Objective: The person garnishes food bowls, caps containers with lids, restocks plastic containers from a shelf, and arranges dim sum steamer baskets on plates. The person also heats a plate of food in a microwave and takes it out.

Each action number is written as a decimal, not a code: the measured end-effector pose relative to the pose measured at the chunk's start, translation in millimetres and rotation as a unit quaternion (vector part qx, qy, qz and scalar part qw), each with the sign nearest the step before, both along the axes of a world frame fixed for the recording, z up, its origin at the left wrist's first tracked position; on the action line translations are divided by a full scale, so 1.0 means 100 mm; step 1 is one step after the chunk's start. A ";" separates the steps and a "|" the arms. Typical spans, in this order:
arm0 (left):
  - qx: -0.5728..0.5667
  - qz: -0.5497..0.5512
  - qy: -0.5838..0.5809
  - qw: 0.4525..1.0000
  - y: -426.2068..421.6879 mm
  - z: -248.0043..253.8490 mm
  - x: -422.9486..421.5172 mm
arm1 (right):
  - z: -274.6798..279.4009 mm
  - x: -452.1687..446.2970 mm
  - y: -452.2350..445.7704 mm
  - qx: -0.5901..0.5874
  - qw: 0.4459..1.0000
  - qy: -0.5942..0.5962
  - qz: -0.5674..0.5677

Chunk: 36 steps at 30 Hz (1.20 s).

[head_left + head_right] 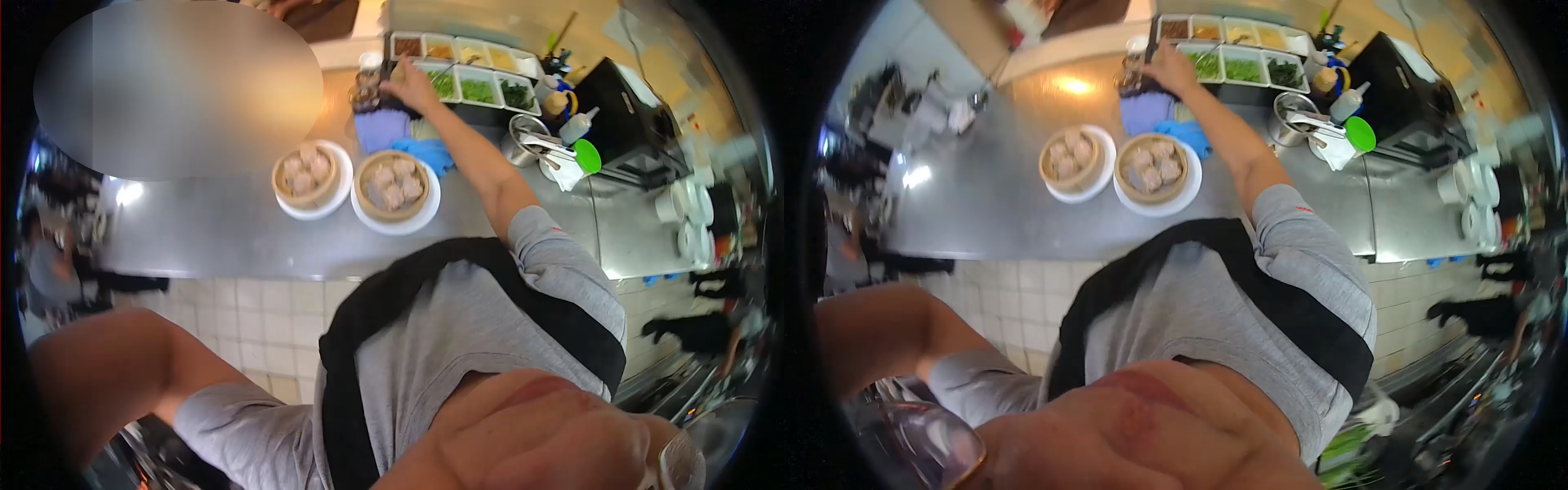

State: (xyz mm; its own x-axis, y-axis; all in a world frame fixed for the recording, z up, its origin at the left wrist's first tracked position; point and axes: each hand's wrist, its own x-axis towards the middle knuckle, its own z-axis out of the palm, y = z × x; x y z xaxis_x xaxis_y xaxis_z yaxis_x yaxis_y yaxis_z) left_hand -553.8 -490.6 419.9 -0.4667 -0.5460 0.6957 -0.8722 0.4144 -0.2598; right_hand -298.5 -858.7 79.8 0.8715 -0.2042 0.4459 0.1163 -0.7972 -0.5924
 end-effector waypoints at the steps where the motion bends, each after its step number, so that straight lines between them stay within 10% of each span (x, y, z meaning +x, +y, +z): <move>1: 0.031 0.009 -0.047 0.998 -0.05 -0.07 -0.11 | 0.04 0.01 0.03 0.007 0.999 0.050 -0.014; 9: 0.186 0.050 -0.129 0.973 -0.17 -0.62 -0.60 | -0.55 0.26 -0.17 -0.051 0.994 -0.098 -0.025; 17: 0.195 0.116 -0.094 0.969 -0.04 -0.82 -0.82 | 0.66 -0.22 0.53 -0.023 0.974 -0.188 0.127; 25: 0.169 0.125 -0.116 0.971 -0.04 -0.80 -0.92 | 0.69 -0.58 1.32 -0.335 0.881 0.171 0.287; 36: 0.131 0.131 -0.174 0.967 0.06 -0.85 -1.14 | 0.50 -0.46 1.68 -0.450 0.849 0.153 0.230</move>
